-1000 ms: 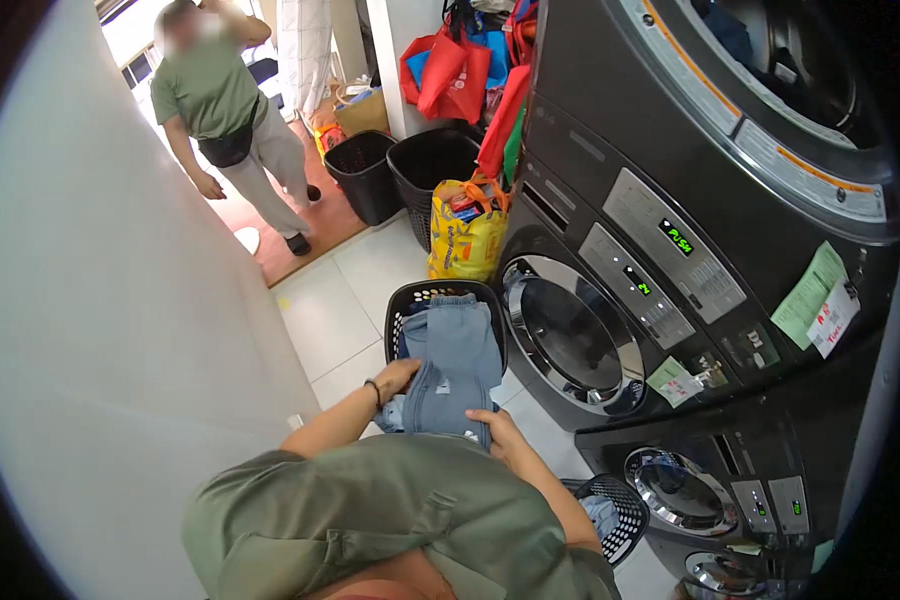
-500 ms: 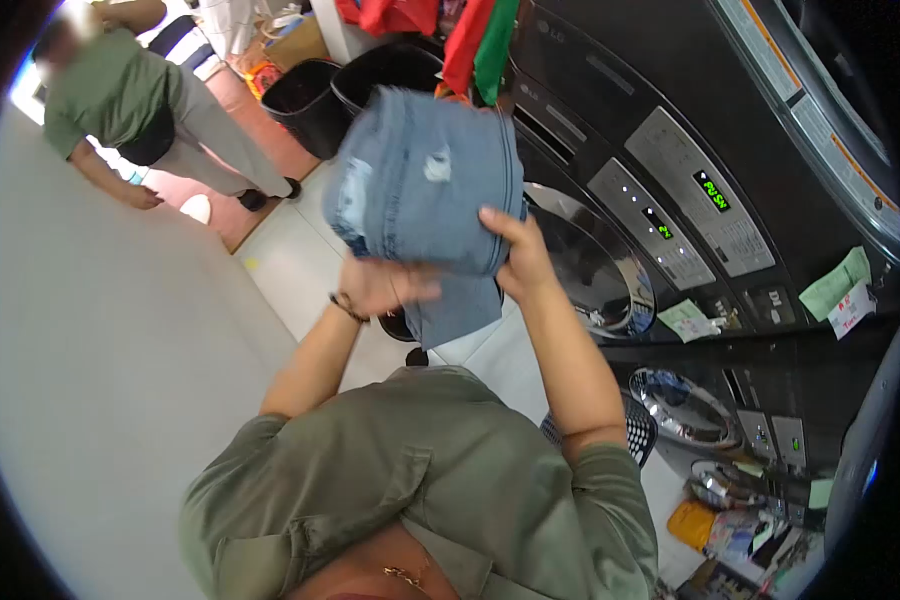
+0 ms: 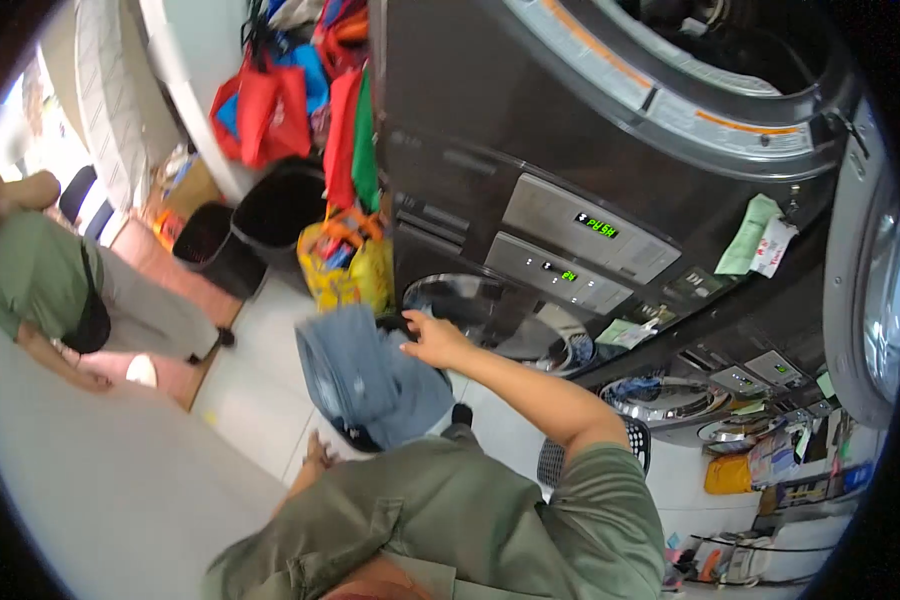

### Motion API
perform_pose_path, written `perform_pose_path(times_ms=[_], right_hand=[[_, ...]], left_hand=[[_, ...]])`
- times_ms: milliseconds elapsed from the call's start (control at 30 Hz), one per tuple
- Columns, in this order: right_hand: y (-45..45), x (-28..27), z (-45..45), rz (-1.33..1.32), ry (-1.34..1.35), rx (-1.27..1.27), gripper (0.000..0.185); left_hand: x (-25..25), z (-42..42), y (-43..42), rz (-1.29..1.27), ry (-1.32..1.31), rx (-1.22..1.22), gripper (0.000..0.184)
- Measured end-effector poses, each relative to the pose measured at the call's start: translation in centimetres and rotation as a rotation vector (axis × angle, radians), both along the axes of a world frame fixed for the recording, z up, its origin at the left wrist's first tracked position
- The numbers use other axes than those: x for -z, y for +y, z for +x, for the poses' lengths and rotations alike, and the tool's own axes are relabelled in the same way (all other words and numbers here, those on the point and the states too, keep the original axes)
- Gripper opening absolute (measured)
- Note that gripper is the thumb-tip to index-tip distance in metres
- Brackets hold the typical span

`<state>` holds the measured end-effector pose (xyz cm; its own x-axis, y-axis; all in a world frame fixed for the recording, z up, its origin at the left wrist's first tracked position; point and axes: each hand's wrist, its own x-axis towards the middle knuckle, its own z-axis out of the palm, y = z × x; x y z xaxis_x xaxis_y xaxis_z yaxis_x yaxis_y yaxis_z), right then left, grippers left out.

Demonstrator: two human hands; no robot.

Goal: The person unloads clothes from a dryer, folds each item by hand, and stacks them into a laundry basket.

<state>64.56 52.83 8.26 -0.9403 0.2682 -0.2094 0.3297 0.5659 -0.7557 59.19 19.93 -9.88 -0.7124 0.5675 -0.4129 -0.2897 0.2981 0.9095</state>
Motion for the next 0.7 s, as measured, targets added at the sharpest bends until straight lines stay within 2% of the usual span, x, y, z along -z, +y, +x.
perform_pose_path(times_ms=[33,67,100,167,200,233,267,333,400,467,500,533,567,600,633,700], right_hand=[[1.1,-5.2,0.2,0.078,0.071,-0.041,0.057],[3.6,-9.4,-0.1,0.473,0.482,-0.166,0.042],[4.6,-15.9,0.2,0.771,0.602,-0.135,0.035],[8.0,-27.6,1.1,1.147,0.912,-0.038,0.031],[10.5,-31.8,1.1,1.169,1.001,0.045,0.033],[12.1,-36.6,1.9,1.508,1.057,0.174,0.034],[15.7,-40.8,2.3,1.654,0.991,0.254,0.039],[21.2,-46.6,3.2,1.811,0.66,0.572,0.059],[24.9,-49.3,3.7,1.65,0.144,0.724,0.084],[32.4,-50.8,4.8,1.299,-0.272,0.467,0.093],[30.3,-51.2,4.7,1.032,-0.447,0.497,0.085],[30.8,-49.9,5.4,1.294,-0.371,0.345,0.071],[34.3,-49.1,4.9,1.338,-0.452,0.387,0.058],[38.8,-48.2,5.9,1.174,-0.154,0.194,0.051],[36.6,-47.9,6.2,1.293,-0.014,0.427,0.051],[44.6,-52.3,5.5,1.201,0.45,0.6,0.057]], left_hand=[[0.7,0.4,0.3,-0.075,-0.029,0.02,0.067],[1.1,0.7,0.7,-0.139,-0.053,0.039,0.066],[1.4,0.8,1.3,-0.183,-0.071,0.053,0.065],[1.3,0.8,3.3,-0.236,-0.09,0.079,0.063],[1.0,0.6,4.9,-0.247,-0.089,0.092,0.062],[0.7,0.4,6.3,-0.26,-0.084,0.104,0.061],[0.4,0.2,7.7,-0.271,-0.069,0.118,0.061],[-0.1,-0.4,10.6,-0.281,-0.045,0.151,0.059],[-0.7,-0.7,13.2,-0.277,-0.018,0.178,0.057],[-1.4,-1.1,15.4,-0.255,-0.001,0.182,0.055],[-1.6,-1.1,16.1,-0.249,0.0,0.179,0.054],[-2.0,-1.4,16.8,-0.235,-0.004,0.171,0.053],[-2.3,-1.3,17.1,-0.223,-0.013,0.163,0.052],[-3.0,-1.4,17.4,-0.202,-0.026,0.152,0.051],[-3.5,-1.4,17.5,-0.183,-0.043,0.141,0.05],[-5.3,-1.0,17.0,-0.14,-0.093,0.107,0.049]])
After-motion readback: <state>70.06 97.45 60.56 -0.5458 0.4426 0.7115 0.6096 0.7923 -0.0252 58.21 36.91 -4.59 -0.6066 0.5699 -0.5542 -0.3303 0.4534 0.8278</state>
